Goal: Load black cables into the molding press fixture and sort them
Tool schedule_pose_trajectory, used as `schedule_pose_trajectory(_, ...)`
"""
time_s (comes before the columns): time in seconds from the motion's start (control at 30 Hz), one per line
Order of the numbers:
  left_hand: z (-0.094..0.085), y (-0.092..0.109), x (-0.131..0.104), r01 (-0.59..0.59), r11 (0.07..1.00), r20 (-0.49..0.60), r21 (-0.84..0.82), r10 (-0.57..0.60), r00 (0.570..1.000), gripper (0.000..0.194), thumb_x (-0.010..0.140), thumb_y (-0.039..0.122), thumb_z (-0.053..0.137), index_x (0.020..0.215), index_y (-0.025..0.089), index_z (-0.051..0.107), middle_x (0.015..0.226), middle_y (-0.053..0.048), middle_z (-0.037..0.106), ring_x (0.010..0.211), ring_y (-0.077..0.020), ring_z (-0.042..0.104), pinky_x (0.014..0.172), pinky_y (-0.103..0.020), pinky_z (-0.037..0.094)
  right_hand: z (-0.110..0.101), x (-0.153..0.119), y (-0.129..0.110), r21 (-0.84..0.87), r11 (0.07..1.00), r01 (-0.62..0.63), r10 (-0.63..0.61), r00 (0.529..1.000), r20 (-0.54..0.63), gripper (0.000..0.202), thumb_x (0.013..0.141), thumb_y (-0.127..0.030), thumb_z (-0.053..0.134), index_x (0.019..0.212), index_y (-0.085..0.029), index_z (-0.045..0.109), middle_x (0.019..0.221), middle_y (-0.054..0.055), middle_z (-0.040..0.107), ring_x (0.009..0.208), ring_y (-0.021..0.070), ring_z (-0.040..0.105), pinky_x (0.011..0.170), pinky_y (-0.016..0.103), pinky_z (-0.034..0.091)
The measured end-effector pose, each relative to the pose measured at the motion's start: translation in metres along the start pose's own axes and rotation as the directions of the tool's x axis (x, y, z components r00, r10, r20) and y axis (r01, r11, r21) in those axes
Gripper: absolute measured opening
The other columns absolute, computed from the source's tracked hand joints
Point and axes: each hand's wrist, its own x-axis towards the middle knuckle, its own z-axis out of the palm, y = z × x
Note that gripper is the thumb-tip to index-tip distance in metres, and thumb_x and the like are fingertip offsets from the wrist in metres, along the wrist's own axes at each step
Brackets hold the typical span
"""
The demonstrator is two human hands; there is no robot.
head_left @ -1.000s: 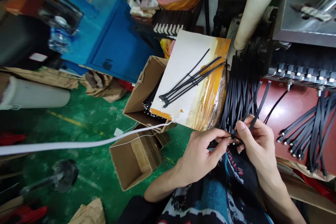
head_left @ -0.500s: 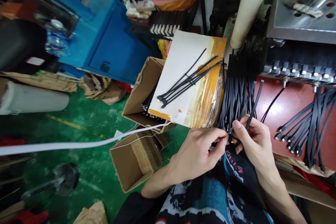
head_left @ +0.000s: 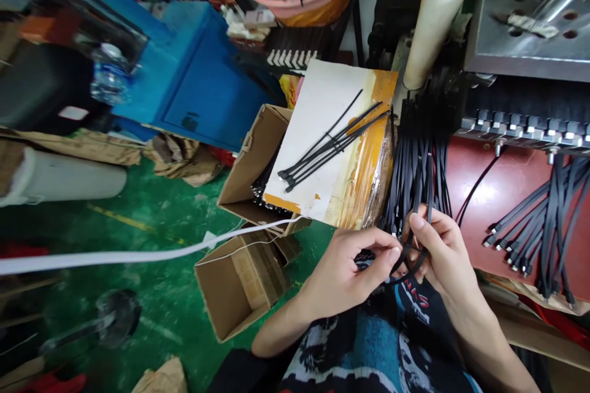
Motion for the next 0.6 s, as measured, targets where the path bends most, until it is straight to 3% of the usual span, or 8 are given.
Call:
schedule_pose_trajectory(0.23,0.0035,-0.0041,-0.0037,0.041,0.991,0.02,-0.126,-0.039,0.999,0.015,0.105,0.028,0.065,0.101,0.018,0.075,0.086,0.0,0.08,0.076,-0.0113,0.075,0.076,-0.019,0.057,-0.0003,-0.0023,0.0011,0.02,1.0,0.018,-0.018,1.0,-0.011,0.05,0.085,-0.061,0.084,0.077,-0.022,0.056,0.056,-0.009,0.052,0.035,0.0084,0.055,0.027,0.014,0.042)
schedule_pose_trajectory(0.6,0.0102,-0.0017,-0.0036,0.074,0.984,-0.003,-0.162,-0.076,0.997,0.008,0.094,0.026,0.077,0.098,0.019,0.075,0.089,-0.002,0.081,0.08,-0.0144,0.076,0.078,-0.024,0.06,-0.0023,-0.0053,0.0028,0.041,0.998,0.056,-0.057,0.998,0.004,0.046,0.086,-0.057,0.085,0.08,-0.022,0.056,0.058,-0.009,0.054,0.039,0.0088,0.057,0.028,0.014,0.044)
